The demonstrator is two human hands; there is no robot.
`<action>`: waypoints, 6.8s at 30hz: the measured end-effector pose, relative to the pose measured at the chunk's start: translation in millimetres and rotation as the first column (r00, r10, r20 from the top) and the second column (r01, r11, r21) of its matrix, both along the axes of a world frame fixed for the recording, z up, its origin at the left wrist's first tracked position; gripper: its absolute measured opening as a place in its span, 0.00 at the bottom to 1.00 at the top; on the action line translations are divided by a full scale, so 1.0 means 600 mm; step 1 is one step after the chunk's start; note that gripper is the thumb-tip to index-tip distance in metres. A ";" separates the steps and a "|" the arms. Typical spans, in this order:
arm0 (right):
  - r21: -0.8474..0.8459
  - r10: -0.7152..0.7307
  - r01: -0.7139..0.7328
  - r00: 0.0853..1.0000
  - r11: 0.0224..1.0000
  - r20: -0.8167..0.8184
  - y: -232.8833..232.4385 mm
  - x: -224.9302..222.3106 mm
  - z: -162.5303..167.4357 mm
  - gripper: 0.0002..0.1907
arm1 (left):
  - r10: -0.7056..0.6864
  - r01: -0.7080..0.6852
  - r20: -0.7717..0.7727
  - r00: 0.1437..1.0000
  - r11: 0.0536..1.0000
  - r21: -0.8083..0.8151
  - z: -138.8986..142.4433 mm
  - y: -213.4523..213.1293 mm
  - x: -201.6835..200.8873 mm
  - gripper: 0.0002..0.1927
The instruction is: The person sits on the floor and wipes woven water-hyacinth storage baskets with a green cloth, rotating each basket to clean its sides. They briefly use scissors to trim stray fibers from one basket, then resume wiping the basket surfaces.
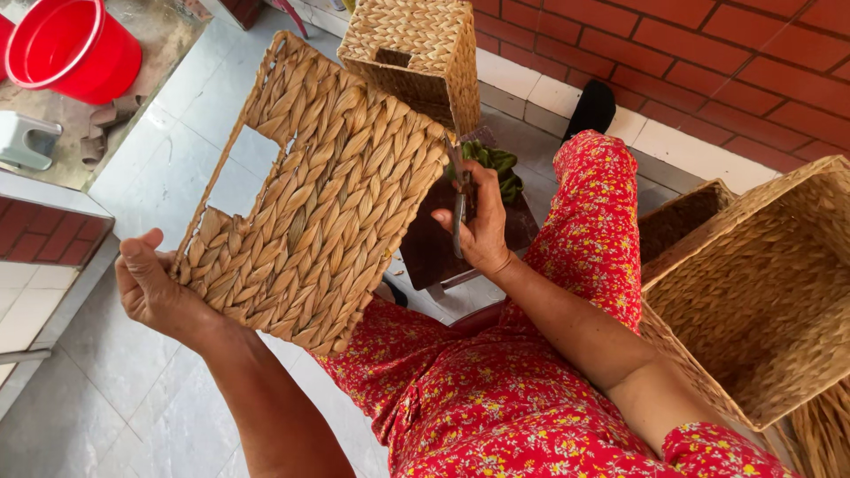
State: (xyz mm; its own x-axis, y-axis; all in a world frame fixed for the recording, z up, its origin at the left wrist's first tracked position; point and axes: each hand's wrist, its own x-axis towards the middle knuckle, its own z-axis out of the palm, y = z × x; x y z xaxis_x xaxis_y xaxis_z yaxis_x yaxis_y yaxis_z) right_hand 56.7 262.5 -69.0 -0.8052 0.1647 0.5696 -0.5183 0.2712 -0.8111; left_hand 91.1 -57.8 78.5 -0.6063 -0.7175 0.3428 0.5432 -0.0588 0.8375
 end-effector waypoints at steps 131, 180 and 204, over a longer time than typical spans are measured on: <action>0.184 -0.001 -0.050 0.963 0.982 0.269 0.245 0.157 0.219 0.35 | -0.469 0.451 -0.047 0.882 0.869 -0.201 0.078 0.150 -0.032 0.15; 0.976 0.323 -0.155 0.941 0.156 0.098 0.127 0.174 0.368 0.46 | -0.154 0.136 0.128 0.980 0.047 -0.990 0.096 0.143 0.168 0.10; 0.733 0.303 -0.152 0.950 0.663 -0.077 0.179 0.150 0.321 0.35 | 0.087 0.175 0.271 0.959 0.569 -0.804 0.028 0.039 0.134 0.09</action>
State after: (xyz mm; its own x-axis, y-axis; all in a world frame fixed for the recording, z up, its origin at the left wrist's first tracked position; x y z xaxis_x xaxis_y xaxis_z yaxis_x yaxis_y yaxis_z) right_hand 146.9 369.9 123.6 -0.6342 -0.5251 0.5675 -0.7552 0.5779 -0.3093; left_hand 171.4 -34.3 95.2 -0.7838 -0.1806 0.5941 0.3226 0.6991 0.6381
